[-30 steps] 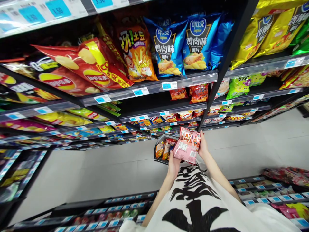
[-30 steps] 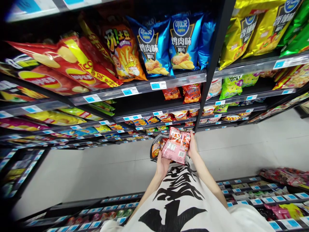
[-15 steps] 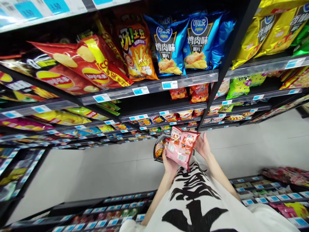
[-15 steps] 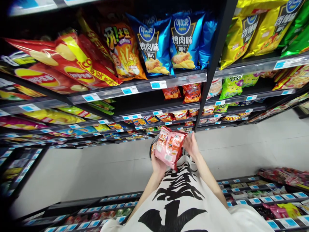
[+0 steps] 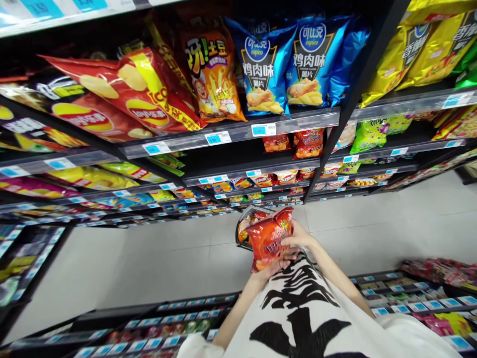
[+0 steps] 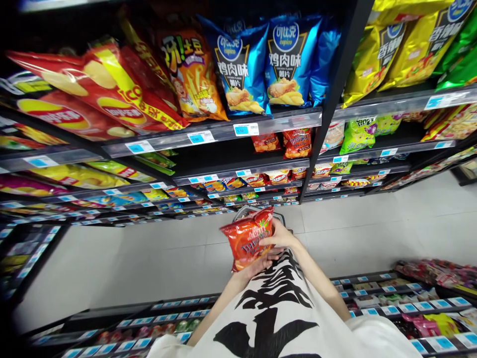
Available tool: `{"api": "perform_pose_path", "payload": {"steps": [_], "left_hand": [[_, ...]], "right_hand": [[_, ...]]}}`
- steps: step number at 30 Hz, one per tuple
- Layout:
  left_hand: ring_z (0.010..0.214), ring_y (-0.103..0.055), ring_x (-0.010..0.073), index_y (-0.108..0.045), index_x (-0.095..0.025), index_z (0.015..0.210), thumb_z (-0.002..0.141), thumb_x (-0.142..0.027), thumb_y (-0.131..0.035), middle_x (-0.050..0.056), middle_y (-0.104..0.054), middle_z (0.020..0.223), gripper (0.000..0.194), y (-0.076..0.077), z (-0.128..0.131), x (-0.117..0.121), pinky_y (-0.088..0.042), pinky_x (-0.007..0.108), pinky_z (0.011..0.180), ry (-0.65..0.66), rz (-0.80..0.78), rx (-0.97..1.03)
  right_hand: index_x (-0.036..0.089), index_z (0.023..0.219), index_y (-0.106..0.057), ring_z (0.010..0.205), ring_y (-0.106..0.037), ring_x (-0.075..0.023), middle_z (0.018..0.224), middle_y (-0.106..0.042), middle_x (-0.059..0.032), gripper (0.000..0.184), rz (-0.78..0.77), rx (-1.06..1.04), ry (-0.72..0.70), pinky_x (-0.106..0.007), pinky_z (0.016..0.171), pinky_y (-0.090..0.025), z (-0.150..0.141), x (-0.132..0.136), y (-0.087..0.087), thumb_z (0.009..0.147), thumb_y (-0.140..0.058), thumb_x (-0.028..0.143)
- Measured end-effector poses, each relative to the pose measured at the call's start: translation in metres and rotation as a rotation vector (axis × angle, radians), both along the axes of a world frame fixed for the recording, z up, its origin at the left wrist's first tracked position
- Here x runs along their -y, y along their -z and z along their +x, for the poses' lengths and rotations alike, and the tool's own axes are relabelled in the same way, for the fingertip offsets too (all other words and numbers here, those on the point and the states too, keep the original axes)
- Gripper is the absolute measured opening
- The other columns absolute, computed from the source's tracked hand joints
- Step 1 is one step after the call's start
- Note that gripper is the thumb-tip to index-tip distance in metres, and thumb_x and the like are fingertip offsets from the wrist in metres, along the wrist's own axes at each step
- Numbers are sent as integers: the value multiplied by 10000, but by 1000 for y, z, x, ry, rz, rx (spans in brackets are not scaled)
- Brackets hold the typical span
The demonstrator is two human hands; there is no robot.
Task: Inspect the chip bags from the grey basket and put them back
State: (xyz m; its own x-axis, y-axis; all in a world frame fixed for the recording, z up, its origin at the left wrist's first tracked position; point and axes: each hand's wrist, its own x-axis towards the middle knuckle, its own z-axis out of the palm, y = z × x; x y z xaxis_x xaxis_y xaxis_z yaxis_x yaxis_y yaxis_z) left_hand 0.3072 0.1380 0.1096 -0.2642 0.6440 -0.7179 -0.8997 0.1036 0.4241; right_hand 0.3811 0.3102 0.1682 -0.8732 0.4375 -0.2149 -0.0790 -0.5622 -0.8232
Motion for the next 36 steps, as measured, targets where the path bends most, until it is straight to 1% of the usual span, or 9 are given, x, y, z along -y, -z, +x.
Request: {"api": "perform_pose_path", "payload": {"steps": [5, 8, 13, 20, 24, 28, 31, 33, 36], "left_hand": [[1482, -542, 388, -630, -206, 1405, 938, -628, -639, 177, -639, 1522, 630, 6, -34, -10, -447, 601, 1224, -91, 36, -55], [1517, -486, 435, -550, -200, 1520, 867, -795, -638, 174, -613, 1557, 888, 3, -57, -9, -467, 580, 1207, 4, 105, -244], [1570, -422, 399, -347, -231, 1674, 752, -615, -892, 159, -494, 1673, 1138, -5, -65, -11, -422, 509, 1257, 196, 119, -702], [1456, -576, 381, -462, -209, 1620, 846, -667, -790, 151, -650, 1531, 957, -6, -60, -24, -491, 525, 1207, 169, 25, -755], [1420, -610, 378, -433, -203, 1632, 864, -661, -774, 167, -638, 1538, 958, -1, -64, -23, -515, 529, 1184, 195, 32, -753], [1494, -533, 380, -344, -195, 1664, 817, -620, -831, 194, -507, 1651, 1066, 3, -69, -19, -469, 534, 1226, 291, 106, -830], [1467, -557, 396, -301, -191, 1673, 704, -521, -943, 207, -536, 1618, 1208, 8, -67, -17, -448, 567, 1233, 366, 107, -970], [1428, -594, 394, -307, -204, 1670, 717, -457, -946, 199, -593, 1564, 1175, 14, -61, -18, -467, 574, 1214, 350, 21, -1075], [1460, -567, 395, -282, -242, 1685, 766, -400, -909, 190, -565, 1597, 1123, 25, -52, -18, -479, 573, 1205, 291, -166, -1258]], "right_hand": [[223, 1072, -768, 983, -788, -261, 1093, -844, -52, 499, 89, 215, 263, -399, 981, -621, -9, -4, 16, 675, -974, 445], [203, 1121, -749, 1051, -797, -314, 1168, -837, -107, 561, 99, 291, 272, -472, 1022, -614, -9, -8, 26, 725, -921, 561], [219, 1168, -749, 1171, -765, -351, 1218, -825, -117, 593, 261, 381, 307, -509, 1067, -582, -9, -9, 39, 843, -751, 715], [224, 1161, -760, 1163, -768, -348, 1184, -833, -104, 619, 250, 407, 333, -494, 1061, -579, -7, -11, 44, 907, -626, 772], [231, 1158, -760, 1147, -773, -335, 1188, -834, -97, 604, 240, 396, 327, -474, 1046, -584, -6, -11, 42, 911, -629, 766], [233, 1178, -748, 1145, -770, -334, 1190, -830, -96, 586, 250, 382, 304, -475, 1039, -589, -7, -13, 45, 930, -620, 748], [250, 1261, -716, 1173, -754, -327, 1203, -821, -85, 578, 299, 384, 254, -487, 1072, -575, -8, -14, 52, 926, -651, 716], [275, 1391, -644, 1198, -740, -322, 1260, -798, -82, 647, 365, 428, 253, -510, 1100, -558, -9, -12, 57, 895, -713, 683], [283, 1578, -457, 1290, -689, -350, 1447, -693, -125, 982, 487, 474, 255, -564, 1152, -518, -13, -3, 65, 754, -878, 611]]}}
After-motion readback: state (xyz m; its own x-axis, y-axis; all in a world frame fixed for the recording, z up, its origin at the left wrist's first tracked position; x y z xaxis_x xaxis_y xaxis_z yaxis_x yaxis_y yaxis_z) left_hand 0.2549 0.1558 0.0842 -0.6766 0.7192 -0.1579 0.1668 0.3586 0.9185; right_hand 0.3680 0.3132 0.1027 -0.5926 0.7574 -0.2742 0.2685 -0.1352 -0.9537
